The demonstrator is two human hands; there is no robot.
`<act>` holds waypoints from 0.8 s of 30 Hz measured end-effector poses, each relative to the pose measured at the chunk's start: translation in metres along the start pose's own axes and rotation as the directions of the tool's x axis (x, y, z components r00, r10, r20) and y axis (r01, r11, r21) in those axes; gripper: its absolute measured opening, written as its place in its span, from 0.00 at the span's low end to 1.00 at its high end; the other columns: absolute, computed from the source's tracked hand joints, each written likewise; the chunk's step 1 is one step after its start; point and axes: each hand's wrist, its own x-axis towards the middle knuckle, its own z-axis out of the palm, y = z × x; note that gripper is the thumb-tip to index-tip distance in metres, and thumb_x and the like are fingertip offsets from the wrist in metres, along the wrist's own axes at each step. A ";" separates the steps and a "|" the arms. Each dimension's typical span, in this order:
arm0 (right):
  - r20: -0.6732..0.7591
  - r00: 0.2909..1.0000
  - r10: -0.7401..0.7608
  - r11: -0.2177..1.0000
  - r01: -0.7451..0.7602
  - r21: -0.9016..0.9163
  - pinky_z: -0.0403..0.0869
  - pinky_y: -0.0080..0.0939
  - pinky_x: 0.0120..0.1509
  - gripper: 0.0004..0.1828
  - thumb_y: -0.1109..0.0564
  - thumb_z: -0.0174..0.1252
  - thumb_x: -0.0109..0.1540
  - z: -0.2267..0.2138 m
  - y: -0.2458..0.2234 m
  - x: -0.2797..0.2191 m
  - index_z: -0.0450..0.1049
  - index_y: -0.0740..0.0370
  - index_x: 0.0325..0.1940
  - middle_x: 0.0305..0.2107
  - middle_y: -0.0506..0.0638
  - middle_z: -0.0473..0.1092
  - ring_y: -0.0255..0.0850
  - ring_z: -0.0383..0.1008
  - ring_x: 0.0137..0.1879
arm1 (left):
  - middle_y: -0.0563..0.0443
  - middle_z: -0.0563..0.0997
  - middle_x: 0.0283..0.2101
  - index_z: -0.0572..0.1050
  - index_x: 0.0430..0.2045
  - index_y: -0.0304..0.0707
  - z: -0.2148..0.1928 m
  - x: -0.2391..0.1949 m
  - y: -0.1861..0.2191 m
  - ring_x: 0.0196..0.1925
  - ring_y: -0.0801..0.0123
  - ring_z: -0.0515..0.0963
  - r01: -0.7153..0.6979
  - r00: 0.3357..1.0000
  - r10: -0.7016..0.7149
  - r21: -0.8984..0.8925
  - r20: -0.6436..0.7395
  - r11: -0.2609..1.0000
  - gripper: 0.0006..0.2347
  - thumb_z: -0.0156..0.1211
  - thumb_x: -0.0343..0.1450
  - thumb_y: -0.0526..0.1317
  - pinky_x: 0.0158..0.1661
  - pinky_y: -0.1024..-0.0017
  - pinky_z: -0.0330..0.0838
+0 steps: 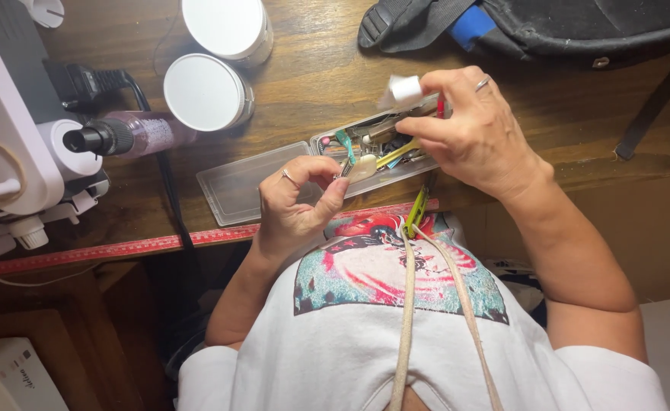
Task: The person uses pliers to remove a broken zipper slider from a backpack, then selects a replacement slider from a small storage case and slides it onto the zipper teeth by hand.
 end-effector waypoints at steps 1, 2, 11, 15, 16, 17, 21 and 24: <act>0.004 1.000 -0.017 0.984 0.018 -0.180 0.69 0.51 0.50 0.19 0.62 0.75 0.54 0.002 -0.001 -0.002 0.83 0.47 0.48 0.53 0.57 0.67 0.52 0.67 0.48 | 0.52 0.81 0.35 0.77 0.37 0.35 0.001 -0.002 -0.003 0.32 0.71 0.81 0.019 1.000 -0.019 0.003 0.000 1.000 0.05 0.66 0.72 0.36 0.38 0.76 0.76; 0.004 1.000 -0.015 0.984 0.016 -0.178 0.69 0.51 0.50 0.19 0.62 0.75 0.54 0.009 0.002 -0.001 0.83 0.47 0.48 0.53 0.57 0.67 0.52 0.67 0.48 | 0.52 0.81 0.35 0.77 0.37 0.35 0.001 -0.002 -0.004 0.32 0.71 0.81 0.020 1.000 -0.020 0.003 0.001 1.000 0.05 0.66 0.72 0.36 0.38 0.76 0.76; -0.136 0.987 -0.085 0.988 0.065 -0.143 0.70 0.39 0.42 0.11 0.51 0.63 0.71 0.052 0.013 -0.005 0.76 0.46 0.33 0.34 0.43 0.64 0.40 0.68 0.35 | 0.49 0.82 0.25 0.77 0.28 0.35 0.005 -0.003 -0.019 0.23 0.65 0.81 -0.026 0.999 0.023 -0.107 -0.033 0.994 0.07 0.57 0.76 0.37 0.30 0.71 0.77; 0.069 0.997 -0.043 0.993 0.050 -0.111 0.72 0.42 0.39 0.15 0.39 0.67 0.62 0.047 -0.005 0.003 0.77 0.49 0.36 0.26 0.44 0.67 0.42 0.72 0.30 | 0.48 0.81 0.23 0.78 0.27 0.36 0.007 -0.001 -0.017 0.22 0.60 0.82 -0.080 0.997 0.079 -0.092 -0.012 0.993 0.08 0.57 0.75 0.38 0.28 0.70 0.77; 0.108 0.994 -0.035 0.993 0.047 -0.108 0.73 0.42 0.38 0.19 0.35 0.65 0.63 0.050 -0.008 0.006 0.77 0.50 0.40 0.26 0.45 0.69 0.42 0.74 0.30 | 0.49 0.83 0.23 0.77 0.27 0.36 0.008 0.000 -0.018 0.22 0.61 0.81 -0.089 0.996 0.086 -0.106 -0.038 0.990 0.09 0.55 0.76 0.39 0.29 0.71 0.78; 0.107 0.994 -0.034 0.993 0.046 -0.106 0.73 0.42 0.38 0.19 0.35 0.65 0.63 0.053 -0.014 0.009 0.77 0.50 0.40 0.26 0.45 0.69 0.42 0.74 0.30 | 0.49 0.83 0.23 0.77 0.27 0.36 0.009 0.000 -0.021 0.22 0.61 0.81 -0.088 0.996 0.084 -0.105 -0.036 0.991 0.09 0.55 0.76 0.39 0.29 0.71 0.78; 0.161 0.987 0.016 0.980 0.016 -0.198 0.72 0.41 0.33 0.14 0.40 0.68 0.56 0.061 -0.027 0.017 0.73 0.44 0.30 0.21 0.40 0.68 0.40 0.75 0.27 | 0.49 0.83 0.25 0.74 0.26 0.37 0.011 0.001 -0.028 0.21 0.66 0.79 -0.050 0.997 0.040 -0.148 -0.066 0.988 0.11 0.51 0.78 0.39 0.26 0.73 0.75; 0.175 0.984 0.036 0.986 -0.006 -0.168 0.72 0.41 0.32 0.11 0.46 0.68 0.55 0.053 -0.021 0.013 0.71 0.44 0.27 0.21 0.39 0.68 0.40 0.76 0.28 | 0.49 0.83 0.24 0.73 0.25 0.37 0.012 -0.002 -0.030 0.20 0.67 0.79 -0.041 0.997 0.028 -0.172 -0.078 0.984 0.11 0.51 0.78 0.39 0.25 0.74 0.75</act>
